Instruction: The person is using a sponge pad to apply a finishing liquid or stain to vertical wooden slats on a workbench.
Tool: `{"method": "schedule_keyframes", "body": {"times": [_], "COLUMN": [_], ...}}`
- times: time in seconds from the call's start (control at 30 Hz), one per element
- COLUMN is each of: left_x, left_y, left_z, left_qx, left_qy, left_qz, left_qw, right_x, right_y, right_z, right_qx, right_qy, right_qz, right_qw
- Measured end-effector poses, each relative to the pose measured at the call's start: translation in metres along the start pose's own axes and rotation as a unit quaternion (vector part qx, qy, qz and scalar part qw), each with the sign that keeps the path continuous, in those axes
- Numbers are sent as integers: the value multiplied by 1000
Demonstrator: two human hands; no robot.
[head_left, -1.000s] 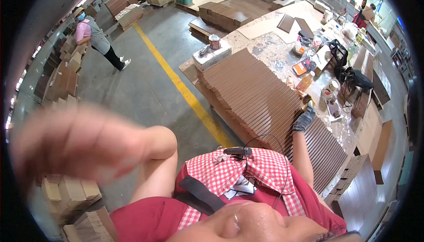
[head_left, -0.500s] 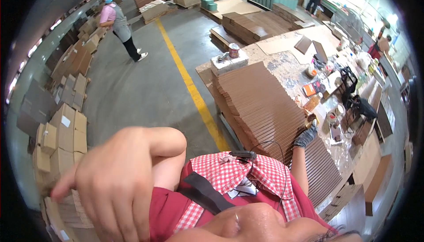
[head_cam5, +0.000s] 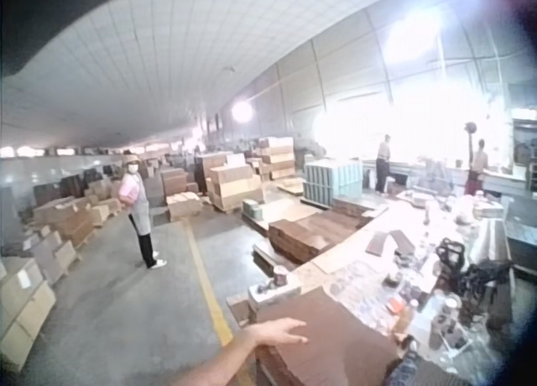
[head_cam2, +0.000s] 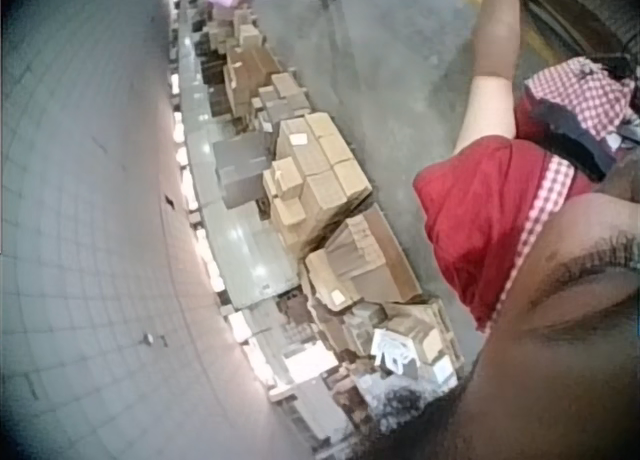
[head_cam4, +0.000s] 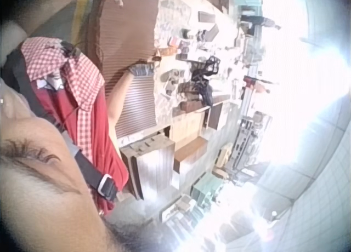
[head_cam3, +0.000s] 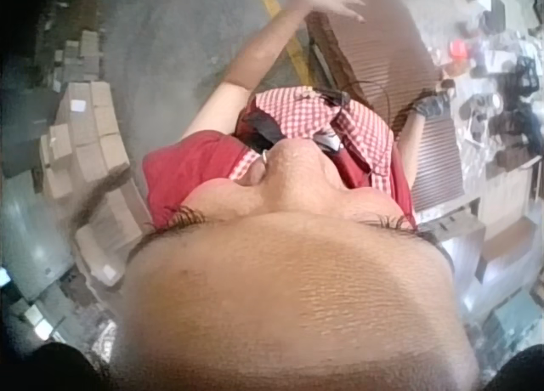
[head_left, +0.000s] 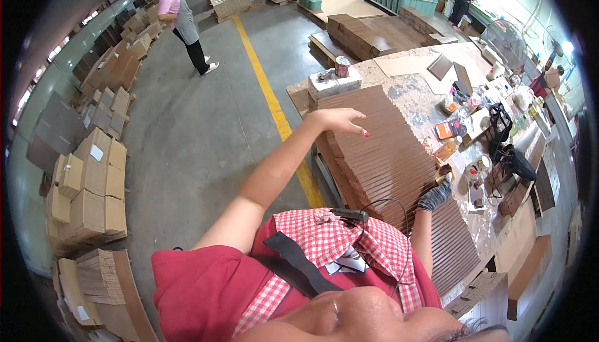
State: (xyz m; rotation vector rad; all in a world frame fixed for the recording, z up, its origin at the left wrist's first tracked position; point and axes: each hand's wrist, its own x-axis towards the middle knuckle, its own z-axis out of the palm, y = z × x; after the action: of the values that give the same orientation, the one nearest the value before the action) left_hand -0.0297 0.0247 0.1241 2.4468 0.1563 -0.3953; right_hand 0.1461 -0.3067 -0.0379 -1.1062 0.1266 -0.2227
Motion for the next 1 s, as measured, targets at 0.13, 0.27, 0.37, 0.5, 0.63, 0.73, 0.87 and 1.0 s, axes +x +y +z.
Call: {"method": "schedule_keyframes", "body": {"times": [0.13, 0.27, 0.37, 0.5, 0.63, 0.73, 0.87, 1.0], "left_x": [54, 77, 78, 74, 75, 75, 74, 75], "left_y": [-33, -57, -58, -58, -55, -53, -54, -56], "left_z": [65, 123, 133, 133, 133, 132, 131, 131], "left_qx": [100, 176, 192, 203, 213, 210, 211, 204], "left_qy": [104, 165, 195, 211, 211, 205, 197, 196], "left_qz": [-91, -85, -84, -82, -86, -84, -92, -91], "left_qw": [985, 967, 958, 953, 950, 952, 953, 955], "right_x": [4, 16, 11, -3, 11, 15, 12, 9], "right_y": [5, 17, 14, 0, 10, 14, 10, 8], "right_z": [-1, -14, -9, 3, -8, -11, -8, -4], "right_qx": [-21, -9, 34, 77, 100, 80, 50, 64], "right_qy": [1, -6, -5, 7, -19, -14, -23, -14], "right_qz": [-41, -37, -18, 9, 18, -7, -17, 2], "right_qw": [999, 999, 999, 997, 995, 997, 998, 998]}}
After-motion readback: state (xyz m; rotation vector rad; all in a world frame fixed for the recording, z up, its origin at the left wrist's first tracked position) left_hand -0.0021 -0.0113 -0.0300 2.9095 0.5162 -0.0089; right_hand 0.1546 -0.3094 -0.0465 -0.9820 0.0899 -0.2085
